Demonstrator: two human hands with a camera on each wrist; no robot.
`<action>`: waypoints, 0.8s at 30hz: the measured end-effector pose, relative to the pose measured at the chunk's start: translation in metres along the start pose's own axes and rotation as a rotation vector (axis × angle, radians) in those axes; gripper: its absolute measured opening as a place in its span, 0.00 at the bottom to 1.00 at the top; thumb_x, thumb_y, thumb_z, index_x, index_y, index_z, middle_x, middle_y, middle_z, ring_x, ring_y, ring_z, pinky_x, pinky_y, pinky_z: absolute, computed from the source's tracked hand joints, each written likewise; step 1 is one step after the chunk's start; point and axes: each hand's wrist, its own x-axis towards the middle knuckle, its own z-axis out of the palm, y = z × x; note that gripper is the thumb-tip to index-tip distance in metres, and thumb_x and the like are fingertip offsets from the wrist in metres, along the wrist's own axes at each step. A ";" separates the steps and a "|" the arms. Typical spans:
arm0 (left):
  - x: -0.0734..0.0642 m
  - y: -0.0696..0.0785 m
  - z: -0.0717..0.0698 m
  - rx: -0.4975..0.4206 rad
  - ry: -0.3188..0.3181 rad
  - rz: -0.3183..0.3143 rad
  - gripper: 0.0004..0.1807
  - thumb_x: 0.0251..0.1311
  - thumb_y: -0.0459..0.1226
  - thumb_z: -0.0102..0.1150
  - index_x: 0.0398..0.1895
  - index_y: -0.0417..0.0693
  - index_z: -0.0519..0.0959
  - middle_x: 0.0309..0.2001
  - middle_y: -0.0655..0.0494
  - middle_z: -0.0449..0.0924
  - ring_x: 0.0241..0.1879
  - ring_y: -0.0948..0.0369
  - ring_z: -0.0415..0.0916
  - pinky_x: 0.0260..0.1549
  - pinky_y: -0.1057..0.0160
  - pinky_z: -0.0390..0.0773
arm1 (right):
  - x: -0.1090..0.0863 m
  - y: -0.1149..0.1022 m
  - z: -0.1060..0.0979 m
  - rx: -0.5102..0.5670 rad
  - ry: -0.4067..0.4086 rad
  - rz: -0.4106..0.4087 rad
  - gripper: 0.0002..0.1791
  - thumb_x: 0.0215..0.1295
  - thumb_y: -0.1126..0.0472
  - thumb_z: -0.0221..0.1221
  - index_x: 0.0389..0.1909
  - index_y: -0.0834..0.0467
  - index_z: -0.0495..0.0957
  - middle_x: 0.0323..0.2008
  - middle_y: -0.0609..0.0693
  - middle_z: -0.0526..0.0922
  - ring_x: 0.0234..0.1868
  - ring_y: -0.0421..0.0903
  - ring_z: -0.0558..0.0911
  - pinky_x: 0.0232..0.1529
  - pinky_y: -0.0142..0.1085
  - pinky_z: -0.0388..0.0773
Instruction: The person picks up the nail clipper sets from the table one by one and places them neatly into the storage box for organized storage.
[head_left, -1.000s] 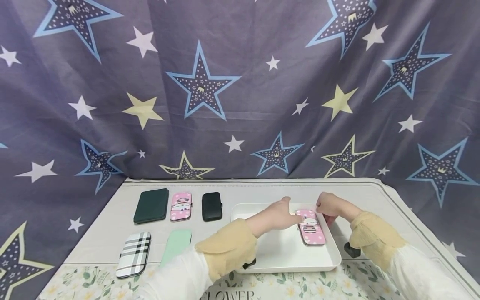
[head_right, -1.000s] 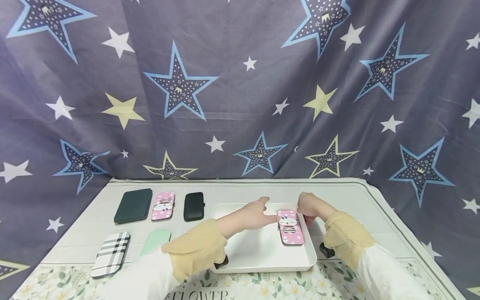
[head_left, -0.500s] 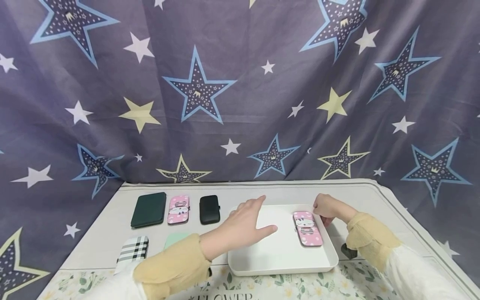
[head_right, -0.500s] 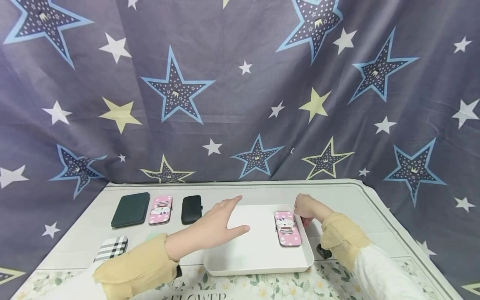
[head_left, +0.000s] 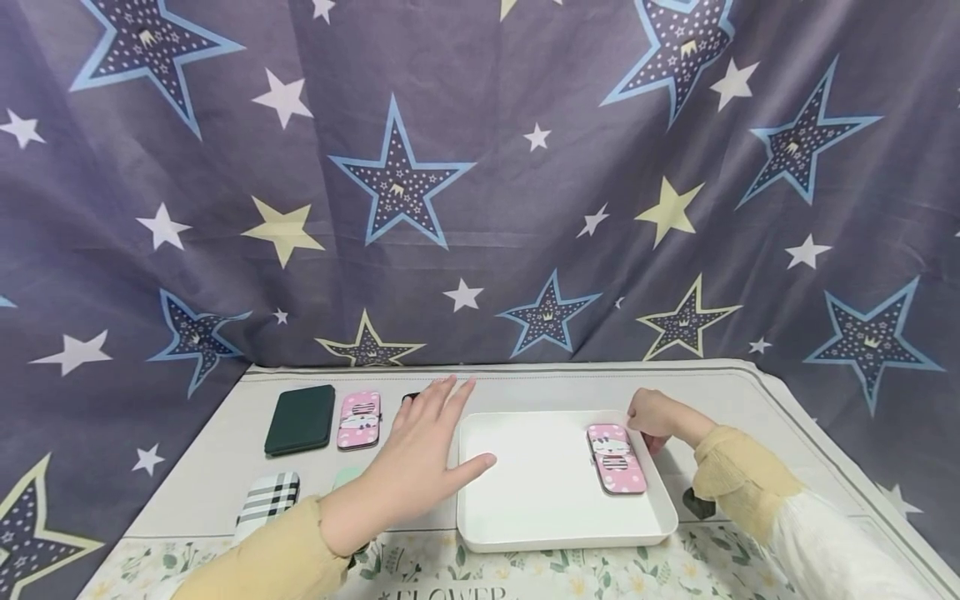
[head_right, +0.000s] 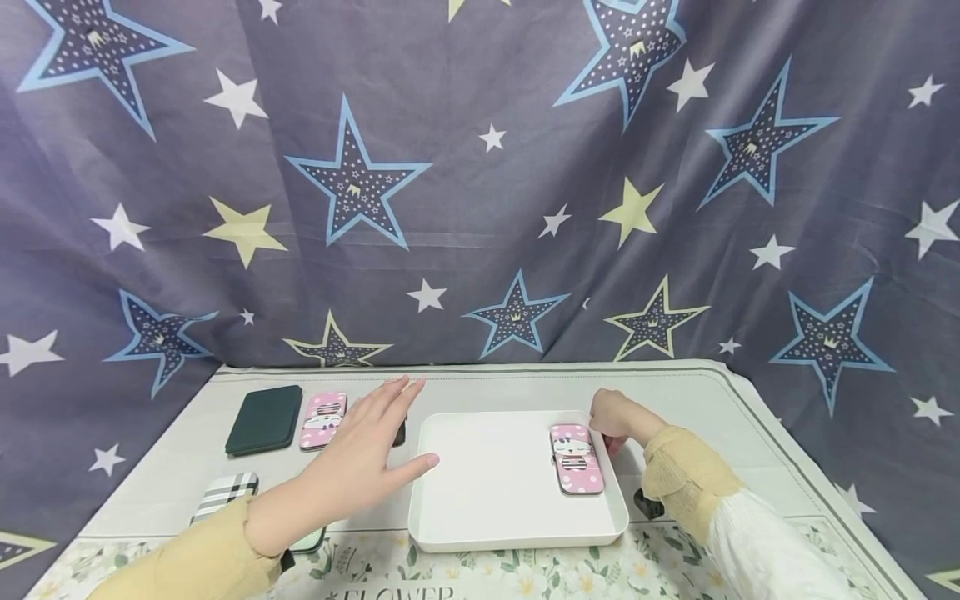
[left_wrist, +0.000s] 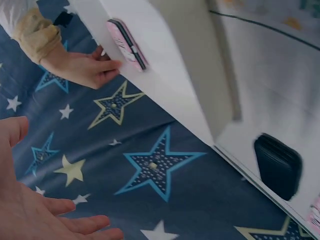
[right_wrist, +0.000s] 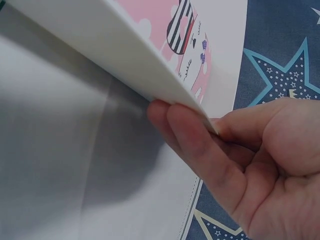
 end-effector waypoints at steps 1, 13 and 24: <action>-0.003 -0.003 0.000 0.004 0.006 0.000 0.48 0.56 0.64 0.53 0.74 0.53 0.51 0.71 0.44 0.53 0.71 0.47 0.48 0.65 0.36 0.50 | 0.000 0.000 0.000 0.003 0.002 0.003 0.12 0.64 0.69 0.49 0.39 0.72 0.79 0.15 0.54 0.79 0.15 0.44 0.81 0.21 0.34 0.81; -0.033 -0.048 0.000 0.096 0.028 -0.060 0.47 0.54 0.60 0.59 0.73 0.50 0.54 0.70 0.38 0.53 0.69 0.40 0.52 0.62 0.34 0.54 | 0.000 0.003 0.003 0.026 0.015 0.004 0.12 0.63 0.70 0.49 0.40 0.74 0.78 0.15 0.54 0.80 0.16 0.45 0.81 0.21 0.34 0.81; -0.056 -0.092 0.002 0.143 -0.034 -0.114 0.46 0.54 0.58 0.61 0.71 0.46 0.58 0.69 0.33 0.52 0.68 0.36 0.49 0.58 0.29 0.55 | 0.001 0.004 0.004 0.027 0.026 -0.007 0.11 0.62 0.70 0.49 0.34 0.71 0.79 0.13 0.55 0.79 0.14 0.45 0.81 0.20 0.34 0.81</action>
